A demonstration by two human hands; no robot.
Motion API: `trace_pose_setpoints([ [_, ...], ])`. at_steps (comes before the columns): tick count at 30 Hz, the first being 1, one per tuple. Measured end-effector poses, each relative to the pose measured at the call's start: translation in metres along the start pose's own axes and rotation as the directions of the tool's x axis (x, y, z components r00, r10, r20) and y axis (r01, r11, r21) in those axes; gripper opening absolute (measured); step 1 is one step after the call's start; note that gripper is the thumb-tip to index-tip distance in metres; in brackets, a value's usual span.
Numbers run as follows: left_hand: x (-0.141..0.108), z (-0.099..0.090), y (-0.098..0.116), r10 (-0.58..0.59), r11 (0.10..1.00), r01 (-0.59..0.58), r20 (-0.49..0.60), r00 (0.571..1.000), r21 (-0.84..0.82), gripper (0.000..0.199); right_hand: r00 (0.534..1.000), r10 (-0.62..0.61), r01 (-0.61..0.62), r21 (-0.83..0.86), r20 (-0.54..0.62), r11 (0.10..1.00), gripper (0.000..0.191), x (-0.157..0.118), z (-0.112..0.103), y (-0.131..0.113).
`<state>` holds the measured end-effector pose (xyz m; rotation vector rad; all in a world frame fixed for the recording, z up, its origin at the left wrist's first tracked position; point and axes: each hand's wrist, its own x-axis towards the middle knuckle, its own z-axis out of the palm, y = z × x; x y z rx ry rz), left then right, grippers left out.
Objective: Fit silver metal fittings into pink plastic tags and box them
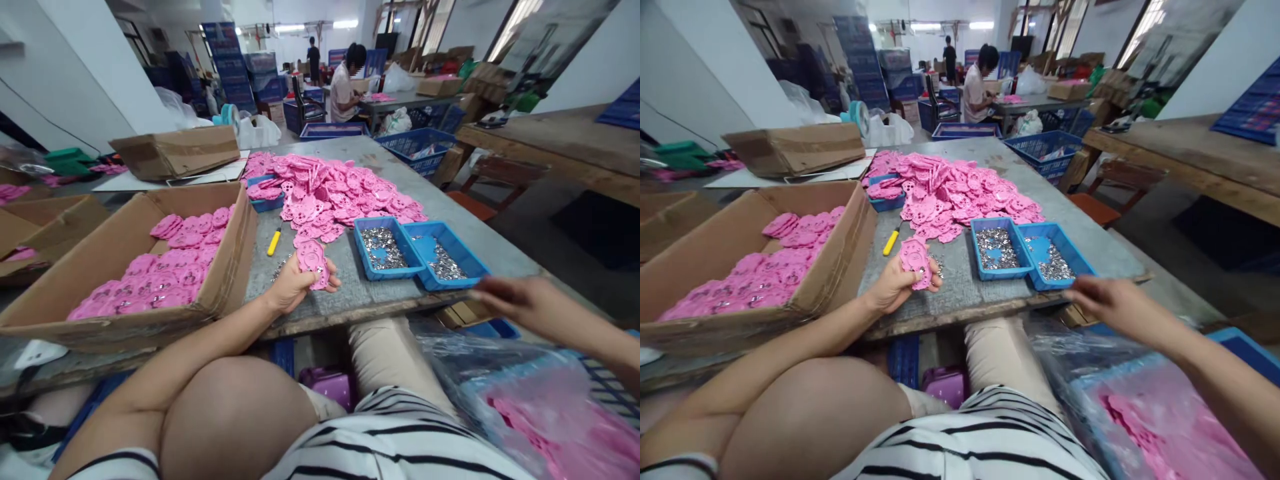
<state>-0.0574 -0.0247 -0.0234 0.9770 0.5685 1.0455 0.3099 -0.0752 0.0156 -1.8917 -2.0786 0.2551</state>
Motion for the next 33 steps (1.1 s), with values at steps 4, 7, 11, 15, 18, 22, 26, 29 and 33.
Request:
trace_pose_setpoints([
  [4, 0.000, 0.000, -0.001, -0.028, 1.000, 0.029, -0.061, 0.998, 0.009, 0.067, 0.986, 0.163, -0.165, -0.113, -0.032, 0.980, 0.018, 0.067, -0.003, -0.002],
  [7, 0.000, 0.001, -0.002, -0.070, 0.998, 0.070, -0.070, 0.995, -0.007, 0.067, 0.951, 0.241, -0.179, -0.291, 0.193, 0.940, 0.022, 0.100, 0.019, -0.004],
  [11, 0.001, 0.000, -0.005, -0.105, 0.994, 0.103, -0.083, 0.991, -0.036, 0.059, 0.935, 0.238, -0.142, -0.340, 0.261, 0.930, 0.008, 0.109, 0.049, -0.003],
  [15, 0.004, -0.003, -0.009, -0.117, 0.992, 0.112, -0.096, 0.988, -0.056, 0.051, 0.949, 0.219, -0.126, -0.363, 0.228, 0.923, 0.014, 0.103, 0.053, 0.003],
  [18, 0.006, -0.003, -0.011, -0.124, 0.991, 0.119, -0.082, 0.989, -0.064, 0.049, 0.952, 0.233, -0.155, -0.345, 0.197, 0.926, 0.018, 0.100, 0.051, 0.005],
  [22, 0.010, -0.003, -0.014, -0.136, 0.989, 0.131, -0.060, 0.989, -0.073, 0.051, 0.955, 0.269, -0.220, -0.310, 0.124, 0.925, 0.015, 0.099, 0.052, 0.003],
  [26, 0.011, -0.004, -0.016, -0.140, 0.988, 0.137, -0.043, 0.989, -0.075, 0.052, 0.955, 0.278, -0.239, -0.288, 0.103, 0.927, 0.013, 0.102, 0.054, -0.001],
  [29, 0.011, -0.005, -0.016, -0.142, 0.987, 0.138, -0.042, 0.989, -0.075, 0.053, 0.957, 0.271, -0.235, -0.276, 0.101, 0.932, 0.016, 0.109, 0.055, -0.003],
  [33, 0.010, -0.005, -0.015, -0.150, 0.987, 0.146, -0.058, 0.987, -0.072, 0.055, 0.953, 0.283, -0.246, -0.269, 0.108, 0.931, 0.022, 0.118, 0.058, -0.006],
])
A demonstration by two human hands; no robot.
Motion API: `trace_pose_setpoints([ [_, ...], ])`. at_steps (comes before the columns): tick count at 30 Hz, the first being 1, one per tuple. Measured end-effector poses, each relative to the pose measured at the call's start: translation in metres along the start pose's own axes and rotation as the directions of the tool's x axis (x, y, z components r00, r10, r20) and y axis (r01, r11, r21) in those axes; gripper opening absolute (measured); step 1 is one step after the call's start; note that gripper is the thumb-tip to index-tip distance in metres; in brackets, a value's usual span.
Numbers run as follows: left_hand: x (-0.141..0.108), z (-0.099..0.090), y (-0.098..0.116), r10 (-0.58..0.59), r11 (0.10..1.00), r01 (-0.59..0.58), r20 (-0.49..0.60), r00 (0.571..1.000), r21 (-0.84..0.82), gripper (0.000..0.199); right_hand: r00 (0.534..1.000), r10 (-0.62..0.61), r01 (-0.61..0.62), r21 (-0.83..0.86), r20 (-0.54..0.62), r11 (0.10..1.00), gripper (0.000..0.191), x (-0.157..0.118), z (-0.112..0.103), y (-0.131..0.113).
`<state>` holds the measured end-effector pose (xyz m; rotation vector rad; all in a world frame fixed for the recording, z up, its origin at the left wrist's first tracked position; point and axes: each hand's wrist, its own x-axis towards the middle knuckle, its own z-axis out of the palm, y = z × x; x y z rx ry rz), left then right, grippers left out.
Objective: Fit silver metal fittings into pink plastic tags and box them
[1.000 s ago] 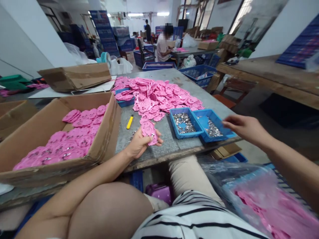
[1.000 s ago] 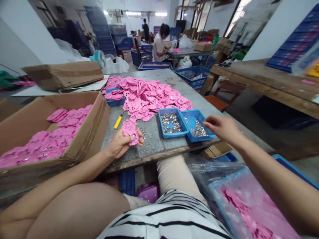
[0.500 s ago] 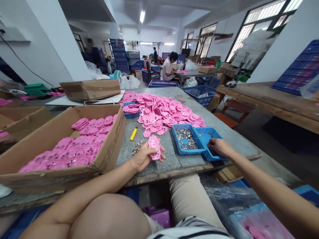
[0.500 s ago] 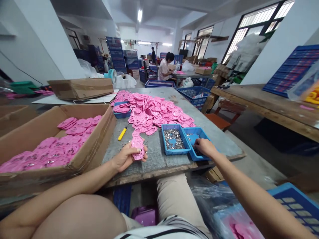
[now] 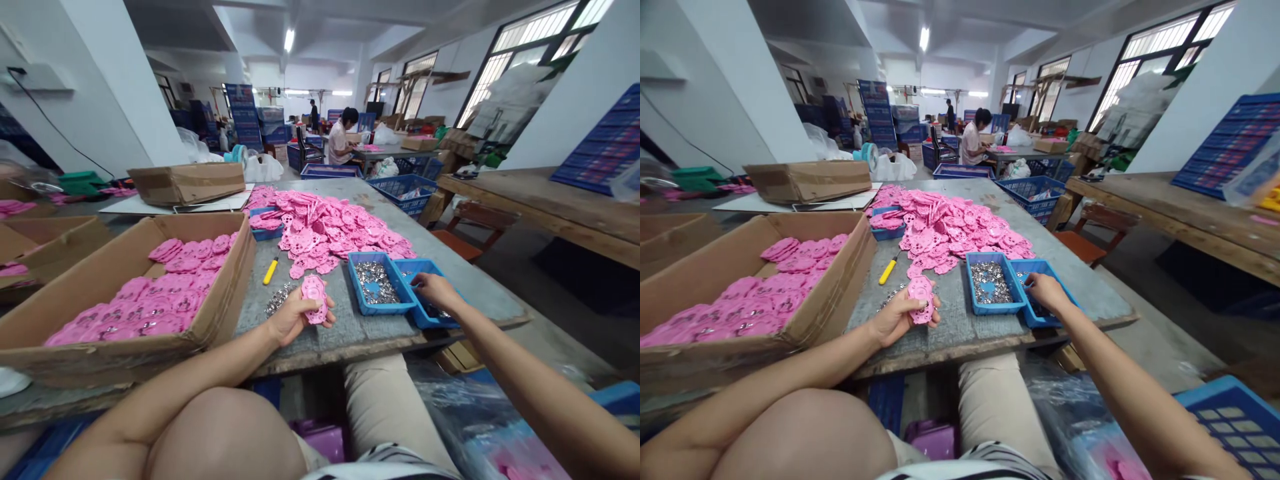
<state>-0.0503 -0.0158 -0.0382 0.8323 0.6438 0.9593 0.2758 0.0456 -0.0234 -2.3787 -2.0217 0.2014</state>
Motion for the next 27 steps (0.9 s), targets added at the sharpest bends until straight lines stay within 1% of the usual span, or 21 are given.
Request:
trace_pose_setpoints([
  [5, 0.000, -0.001, 0.000, 0.000, 1.000, 0.000, -0.018, 1.000, -0.001, 0.063, 1.000, -0.001, 0.001, 0.007, 0.019, 1.000, 0.027, 0.003, 0.004, -0.011],
  [8, 0.000, -0.002, 0.000, -0.004, 1.000, 0.004, -0.019, 1.000, -0.003, 0.062, 0.999, -0.032, 0.031, 0.033, 0.014, 0.999, 0.030, 0.003, 0.006, -0.018],
  [11, -0.001, -0.001, 0.001, -0.007, 1.000, 0.007, -0.023, 1.000, -0.003, 0.059, 0.999, -0.047, 0.047, 0.054, -0.001, 0.997, 0.027, 0.004, 0.006, -0.020],
  [13, -0.001, 0.000, 0.001, -0.005, 1.000, 0.005, -0.025, 1.000, -0.005, 0.057, 0.999, -0.020, 0.023, 0.075, -0.042, 0.997, 0.021, 0.004, 0.004, -0.018],
  [14, -0.001, 0.000, 0.001, -0.006, 1.000, 0.006, -0.026, 1.000, -0.004, 0.057, 0.996, 0.003, 0.006, 0.114, -0.084, 0.993, 0.017, 0.004, 0.002, -0.017],
  [16, -0.001, 0.000, 0.000, -0.008, 1.000, 0.008, -0.031, 0.999, 0.007, 0.058, 0.980, 0.040, 0.017, 0.284, -0.193, 0.959, 0.010, 0.001, 0.000, -0.018],
  [17, 0.000, 0.000, -0.001, -0.011, 1.000, 0.012, -0.038, 0.999, 0.015, 0.059, 0.969, 0.046, 0.058, 0.407, -0.241, 0.911, 0.012, -0.003, -0.001, -0.021],
  [18, 0.001, 0.000, -0.002, -0.015, 1.000, 0.016, -0.048, 0.999, 0.024, 0.059, 0.962, 0.034, 0.119, 0.533, -0.269, 0.838, 0.017, -0.008, -0.001, -0.027],
  [19, 0.002, 0.000, -0.003, -0.017, 0.999, 0.019, -0.059, 0.998, 0.033, 0.060, 0.960, 0.003, 0.185, 0.642, -0.280, 0.744, 0.023, -0.014, 0.000, -0.036],
  [21, 0.004, 0.000, -0.005, -0.019, 0.999, 0.023, -0.083, 0.996, 0.042, 0.059, 0.963, -0.115, 0.266, 0.794, -0.244, 0.547, 0.033, -0.028, 0.003, -0.060],
  [22, 0.005, 0.000, -0.006, -0.020, 0.999, 0.024, -0.091, 0.996, 0.043, 0.058, 0.958, -0.175, 0.284, 0.835, -0.228, 0.471, 0.035, -0.035, 0.006, -0.074],
  [24, 0.006, 0.001, -0.006, -0.021, 0.999, 0.025, -0.097, 0.995, 0.041, 0.055, 0.944, -0.268, 0.287, 0.879, -0.192, 0.380, 0.037, -0.047, 0.012, -0.103],
  [27, 0.005, 0.002, -0.005, -0.010, 1.000, 0.012, -0.104, 0.995, 0.020, 0.053, 0.932, -0.317, 0.277, 0.908, -0.175, 0.314, 0.036, -0.056, 0.022, -0.137],
])
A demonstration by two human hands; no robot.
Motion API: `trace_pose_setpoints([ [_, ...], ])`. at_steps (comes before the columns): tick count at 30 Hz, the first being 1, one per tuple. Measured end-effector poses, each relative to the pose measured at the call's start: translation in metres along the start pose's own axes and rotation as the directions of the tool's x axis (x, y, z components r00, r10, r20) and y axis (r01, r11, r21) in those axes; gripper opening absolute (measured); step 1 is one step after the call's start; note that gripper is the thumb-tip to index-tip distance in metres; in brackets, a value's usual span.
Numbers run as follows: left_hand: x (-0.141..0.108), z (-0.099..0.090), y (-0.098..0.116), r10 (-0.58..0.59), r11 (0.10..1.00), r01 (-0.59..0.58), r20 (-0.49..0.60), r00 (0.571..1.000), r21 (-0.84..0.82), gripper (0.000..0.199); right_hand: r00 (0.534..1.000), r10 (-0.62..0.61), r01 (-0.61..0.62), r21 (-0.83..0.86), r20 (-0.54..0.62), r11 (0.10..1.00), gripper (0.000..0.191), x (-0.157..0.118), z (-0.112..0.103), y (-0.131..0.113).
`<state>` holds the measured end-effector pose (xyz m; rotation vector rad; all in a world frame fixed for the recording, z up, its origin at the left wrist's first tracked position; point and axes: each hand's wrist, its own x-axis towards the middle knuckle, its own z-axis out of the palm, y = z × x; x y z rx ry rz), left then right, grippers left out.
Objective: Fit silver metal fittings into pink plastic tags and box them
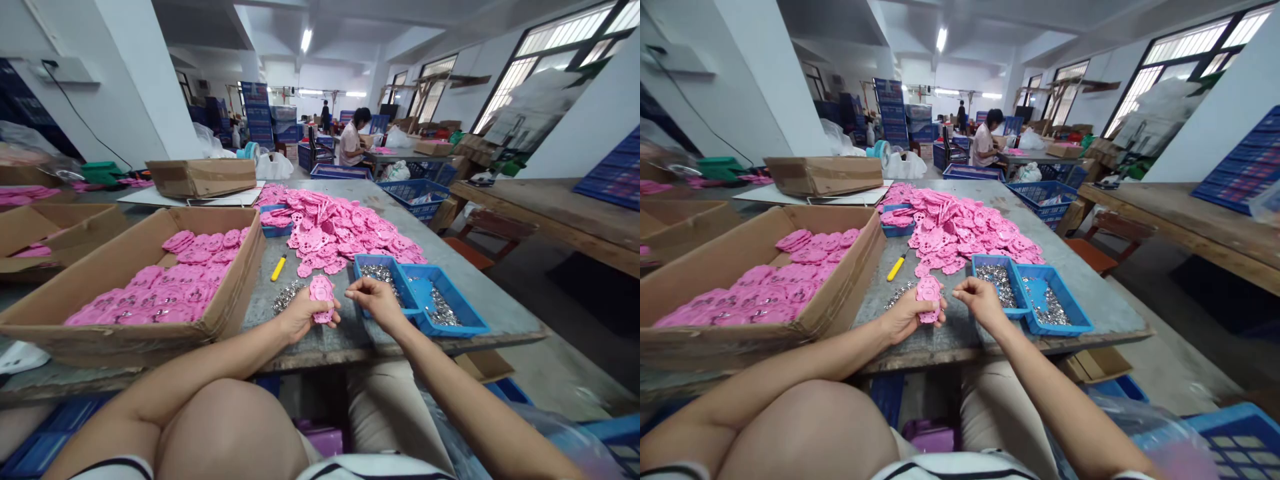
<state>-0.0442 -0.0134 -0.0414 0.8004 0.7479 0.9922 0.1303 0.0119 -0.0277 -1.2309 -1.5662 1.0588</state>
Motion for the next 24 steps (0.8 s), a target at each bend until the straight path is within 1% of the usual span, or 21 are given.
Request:
trace_pose_setpoints([
  [3, -0.001, -0.001, 0.002, 0.019, 0.999, -0.022, -0.051, 0.998, -0.050, 0.052, 1.000, -0.013, 0.013, -0.009, 0.021, 1.000, 0.033, 0.005, 0.019, 0.001],
  [6, -0.002, -0.004, 0.003, 0.027, 0.996, -0.036, -0.111, 0.993, -0.080, 0.049, 0.998, -0.049, 0.054, -0.114, 0.043, 0.992, 0.028, 0.008, 0.025, 0.003],
  [9, -0.002, -0.006, 0.003, 0.031, 0.995, -0.043, -0.138, 0.990, -0.088, 0.046, 0.991, -0.121, 0.132, -0.222, 0.060, 0.966, 0.025, 0.010, 0.027, 0.004],
  [12, -0.001, -0.007, 0.003, 0.034, 0.995, -0.048, -0.156, 0.987, -0.087, 0.046, 0.976, -0.195, 0.216, -0.291, 0.099, 0.932, 0.025, 0.010, 0.027, 0.004],
  [15, -0.001, -0.006, 0.002, 0.036, 0.996, -0.049, -0.167, 0.985, -0.075, 0.047, 0.953, -0.270, 0.303, -0.359, 0.139, 0.883, 0.023, 0.009, 0.025, 0.004],
  [18, -0.001, -0.005, 0.001, 0.035, 0.997, -0.045, -0.154, 0.987, -0.063, 0.050, 0.922, -0.335, 0.388, -0.426, 0.195, 0.818, 0.017, 0.006, 0.024, 0.006],
  [21, -0.002, -0.004, 0.000, 0.022, 0.998, -0.030, -0.140, 0.990, -0.055, 0.051, 0.907, -0.364, 0.421, -0.453, 0.212, 0.786, 0.012, 0.002, 0.025, 0.009],
  [24, -0.003, -0.004, 0.001, 0.016, 0.999, -0.023, -0.145, 0.989, -0.049, 0.050, 0.908, -0.376, 0.419, -0.425, 0.186, 0.803, 0.012, -0.002, 0.028, 0.012],
])
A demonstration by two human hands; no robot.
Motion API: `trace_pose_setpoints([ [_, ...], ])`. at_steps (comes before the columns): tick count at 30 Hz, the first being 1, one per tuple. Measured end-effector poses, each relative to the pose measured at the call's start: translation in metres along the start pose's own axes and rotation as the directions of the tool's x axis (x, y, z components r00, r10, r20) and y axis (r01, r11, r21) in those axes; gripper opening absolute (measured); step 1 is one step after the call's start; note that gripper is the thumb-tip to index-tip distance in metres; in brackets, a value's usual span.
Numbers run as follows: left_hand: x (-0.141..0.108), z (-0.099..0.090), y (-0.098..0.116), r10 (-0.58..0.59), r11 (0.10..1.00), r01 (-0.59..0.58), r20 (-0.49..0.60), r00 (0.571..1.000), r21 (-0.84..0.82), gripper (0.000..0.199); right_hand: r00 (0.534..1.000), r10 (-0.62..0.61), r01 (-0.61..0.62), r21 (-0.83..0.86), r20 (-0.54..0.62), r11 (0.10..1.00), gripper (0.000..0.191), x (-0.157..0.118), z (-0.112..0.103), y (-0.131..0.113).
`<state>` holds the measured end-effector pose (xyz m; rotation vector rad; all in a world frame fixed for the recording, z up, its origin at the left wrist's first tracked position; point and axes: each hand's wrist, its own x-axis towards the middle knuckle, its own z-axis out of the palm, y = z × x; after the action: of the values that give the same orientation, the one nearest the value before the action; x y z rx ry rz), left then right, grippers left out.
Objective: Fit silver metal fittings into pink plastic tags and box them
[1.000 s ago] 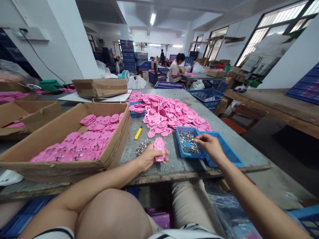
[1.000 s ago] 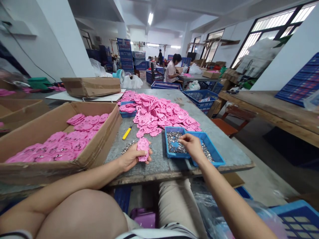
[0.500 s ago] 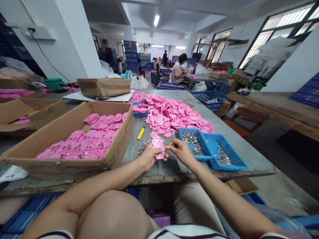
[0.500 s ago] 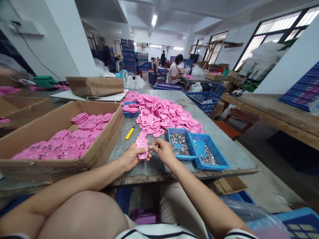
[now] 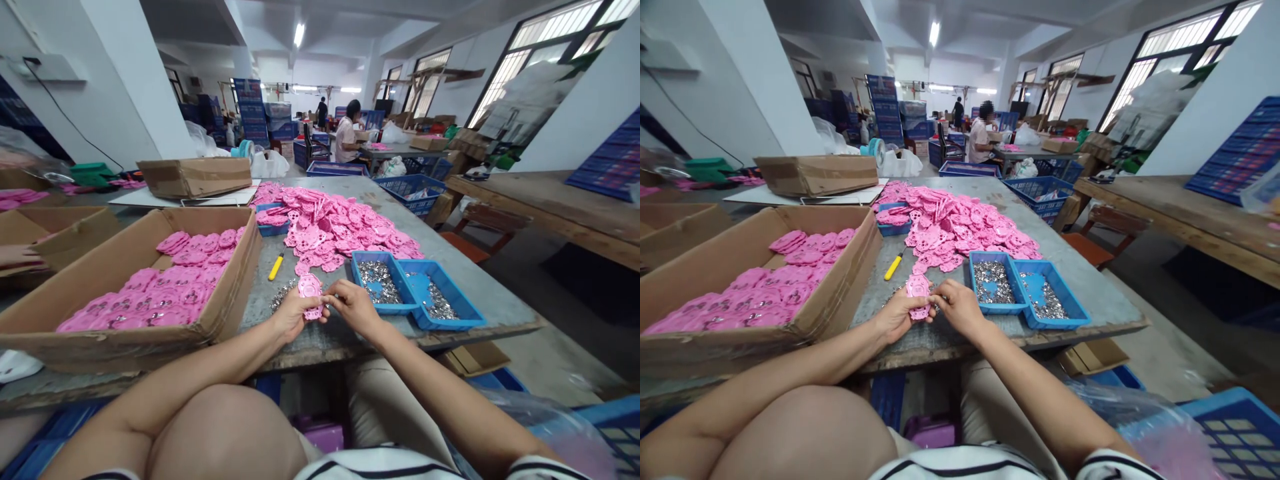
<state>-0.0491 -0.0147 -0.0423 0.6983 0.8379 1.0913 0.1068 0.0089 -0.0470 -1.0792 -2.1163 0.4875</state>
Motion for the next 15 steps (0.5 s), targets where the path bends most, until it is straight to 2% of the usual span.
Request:
trace_pose_setpoints([
  [4, -0.001, -0.001, 0.001, 0.021, 0.999, -0.020, -0.024, 1.000, 0.031, 0.048, 1.000, 0.020, -0.020, 0.038, -0.009, 0.999, 0.014, -0.002, 0.005, -0.003],
  [9, -0.002, -0.003, 0.001, 0.061, 0.998, -0.059, -0.068, 0.996, 0.038, 0.048, 0.999, 0.044, -0.046, -0.061, -0.022, 0.997, 0.015, -0.004, 0.011, -0.008],
  [15, -0.003, -0.003, 0.001, 0.043, 0.999, -0.042, -0.088, 0.995, 0.018, 0.049, 0.998, 0.070, -0.070, -0.168, -0.002, 0.983, 0.017, -0.006, 0.012, -0.012],
])
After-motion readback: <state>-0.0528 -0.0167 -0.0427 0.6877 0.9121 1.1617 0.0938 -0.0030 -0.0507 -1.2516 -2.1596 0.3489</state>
